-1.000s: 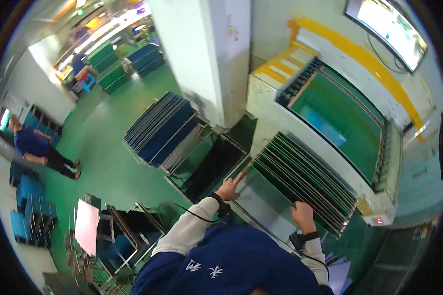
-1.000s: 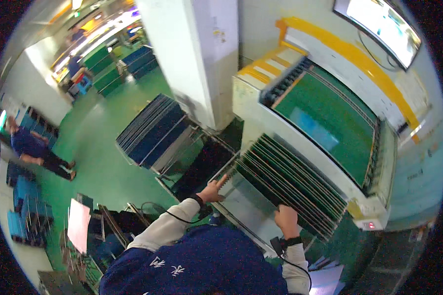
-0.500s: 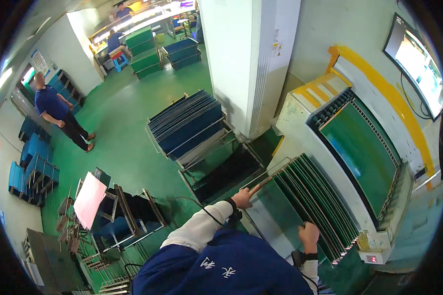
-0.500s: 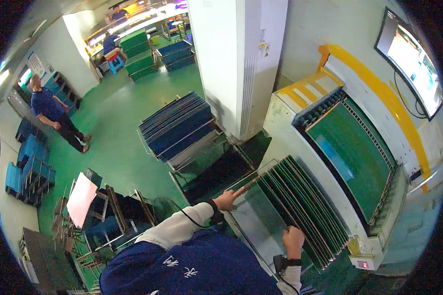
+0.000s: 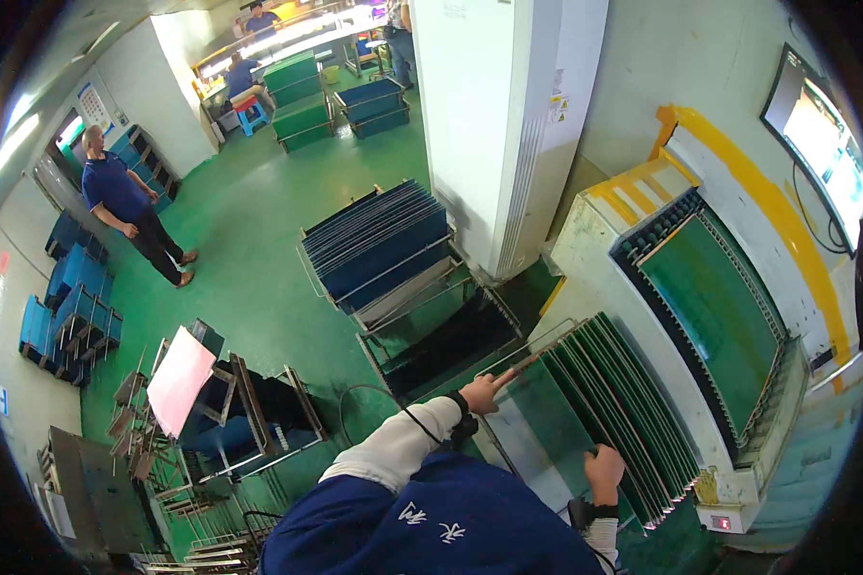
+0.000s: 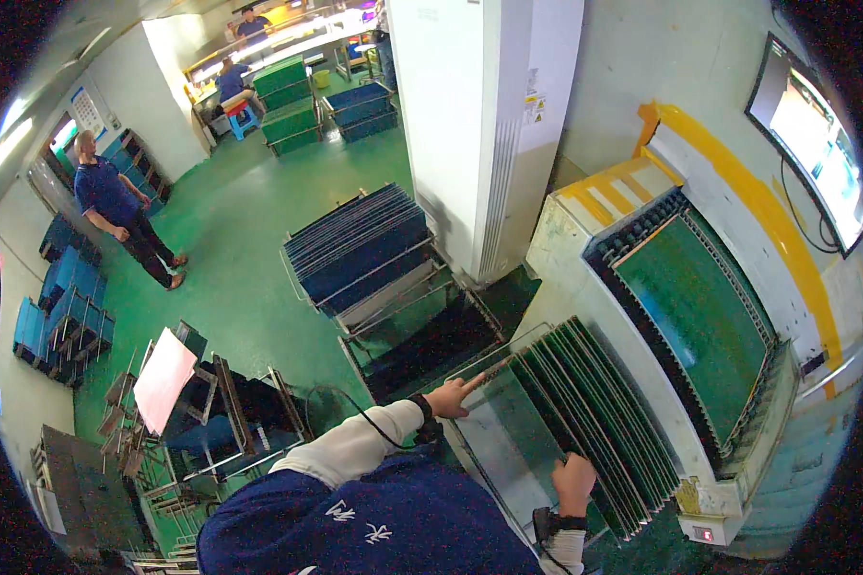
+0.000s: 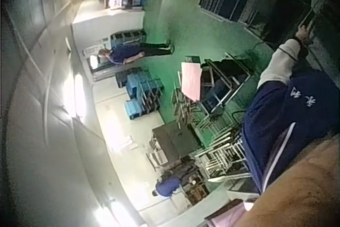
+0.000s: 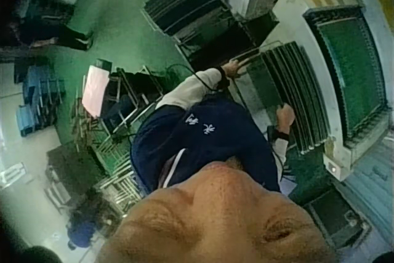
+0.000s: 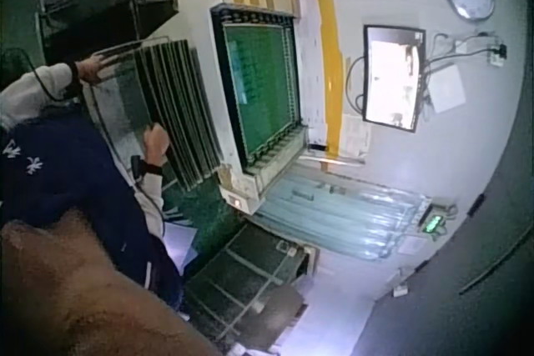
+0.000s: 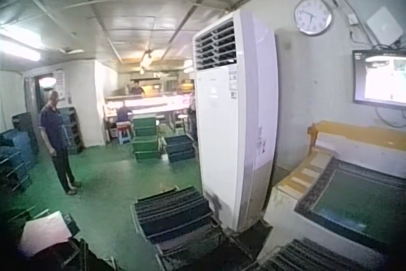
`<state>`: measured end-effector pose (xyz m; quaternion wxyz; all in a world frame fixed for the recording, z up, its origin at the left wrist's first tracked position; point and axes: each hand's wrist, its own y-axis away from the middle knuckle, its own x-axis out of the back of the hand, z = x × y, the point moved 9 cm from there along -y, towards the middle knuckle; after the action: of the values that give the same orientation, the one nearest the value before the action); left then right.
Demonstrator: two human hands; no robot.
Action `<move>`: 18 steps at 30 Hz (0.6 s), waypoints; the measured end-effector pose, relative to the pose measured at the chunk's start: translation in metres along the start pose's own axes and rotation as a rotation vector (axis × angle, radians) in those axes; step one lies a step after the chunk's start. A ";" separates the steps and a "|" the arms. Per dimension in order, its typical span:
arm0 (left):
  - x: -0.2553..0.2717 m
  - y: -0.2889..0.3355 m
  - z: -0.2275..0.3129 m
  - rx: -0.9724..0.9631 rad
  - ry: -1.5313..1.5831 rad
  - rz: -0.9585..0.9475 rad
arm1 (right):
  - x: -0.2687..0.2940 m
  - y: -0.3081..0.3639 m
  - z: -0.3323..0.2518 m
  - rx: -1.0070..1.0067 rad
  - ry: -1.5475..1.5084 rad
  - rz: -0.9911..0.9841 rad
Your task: Manually sorting green circuit boards into a drying or processing rack.
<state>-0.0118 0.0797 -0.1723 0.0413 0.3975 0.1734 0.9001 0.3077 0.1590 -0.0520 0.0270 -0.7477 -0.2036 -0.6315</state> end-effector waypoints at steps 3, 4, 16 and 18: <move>-0.001 0.000 0.001 -0.003 0.000 0.007 | -0.007 -0.002 0.007 -0.036 0.012 -0.021; 0.000 0.000 0.001 -0.004 -0.006 0.010 | -0.008 -0.003 0.008 -0.038 0.018 -0.027; 0.001 0.001 0.003 -0.015 -0.011 0.012 | 0.004 0.001 -0.003 -0.027 -0.004 -0.033; 0.001 0.002 0.002 0.001 -0.006 0.006 | 0.002 0.001 -0.002 -0.039 -0.009 -0.035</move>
<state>-0.0107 0.0789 -0.1699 0.0391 0.4007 0.1725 0.8990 0.3063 0.1579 -0.0489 0.0005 -0.7471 -0.2046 -0.6325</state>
